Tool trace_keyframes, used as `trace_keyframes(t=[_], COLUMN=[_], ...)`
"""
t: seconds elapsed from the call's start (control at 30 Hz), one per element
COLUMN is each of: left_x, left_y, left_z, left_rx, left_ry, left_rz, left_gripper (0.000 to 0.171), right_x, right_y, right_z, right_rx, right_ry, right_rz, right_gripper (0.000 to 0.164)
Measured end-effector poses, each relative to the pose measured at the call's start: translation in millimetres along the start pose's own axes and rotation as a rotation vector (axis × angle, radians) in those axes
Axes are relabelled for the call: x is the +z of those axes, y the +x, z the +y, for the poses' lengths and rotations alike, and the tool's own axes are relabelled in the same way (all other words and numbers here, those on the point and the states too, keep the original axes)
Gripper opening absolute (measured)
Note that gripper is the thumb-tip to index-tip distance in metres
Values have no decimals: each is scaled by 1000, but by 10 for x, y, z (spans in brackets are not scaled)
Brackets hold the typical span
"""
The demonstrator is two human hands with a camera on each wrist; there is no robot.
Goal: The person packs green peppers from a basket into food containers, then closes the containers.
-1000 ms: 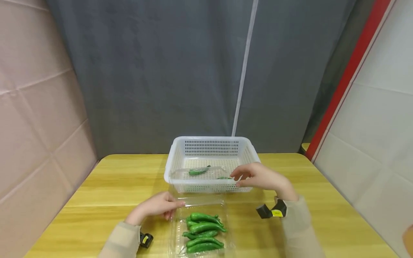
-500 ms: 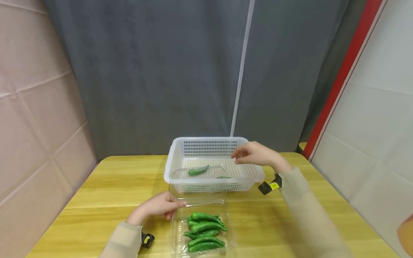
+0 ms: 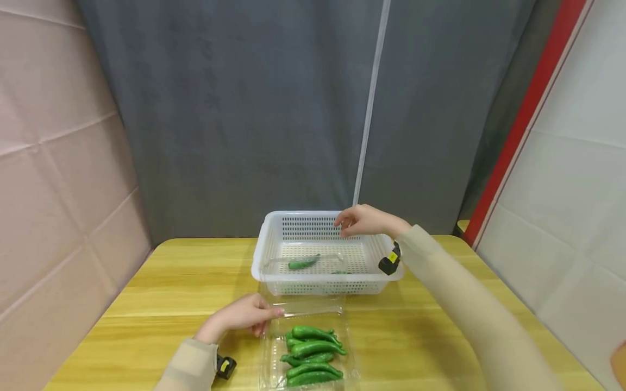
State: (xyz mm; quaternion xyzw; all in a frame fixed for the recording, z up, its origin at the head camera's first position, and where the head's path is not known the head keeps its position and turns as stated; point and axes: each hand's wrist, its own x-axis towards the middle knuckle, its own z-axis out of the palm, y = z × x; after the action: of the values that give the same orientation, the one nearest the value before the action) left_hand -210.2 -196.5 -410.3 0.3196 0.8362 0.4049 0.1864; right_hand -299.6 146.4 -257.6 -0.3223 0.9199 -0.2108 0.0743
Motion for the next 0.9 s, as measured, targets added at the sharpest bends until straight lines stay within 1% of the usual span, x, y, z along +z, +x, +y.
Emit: trace_keyframes(t=[0.3,0.47,0.63,0.9], left_x=[18,39,36,15], left_y=[-15,-19,-27,-42], left_z=[0,-10,-5,52], left_rx=[6,0,-11,-7], left_ry=[-21,-13,-9,17], left_rz=[5,7,7,10], left_gripper=[51,52,52,52], right_x=[147,263,387,557], right_y=[452,654,804,965], right_z=[-12,1,-14,-30], right_rx=[34,46,48,50], right_ry=[-27,-84,-123,-113], right_rz=[-55,-98,-162,-222], right_gripper=[29,32,35,34])
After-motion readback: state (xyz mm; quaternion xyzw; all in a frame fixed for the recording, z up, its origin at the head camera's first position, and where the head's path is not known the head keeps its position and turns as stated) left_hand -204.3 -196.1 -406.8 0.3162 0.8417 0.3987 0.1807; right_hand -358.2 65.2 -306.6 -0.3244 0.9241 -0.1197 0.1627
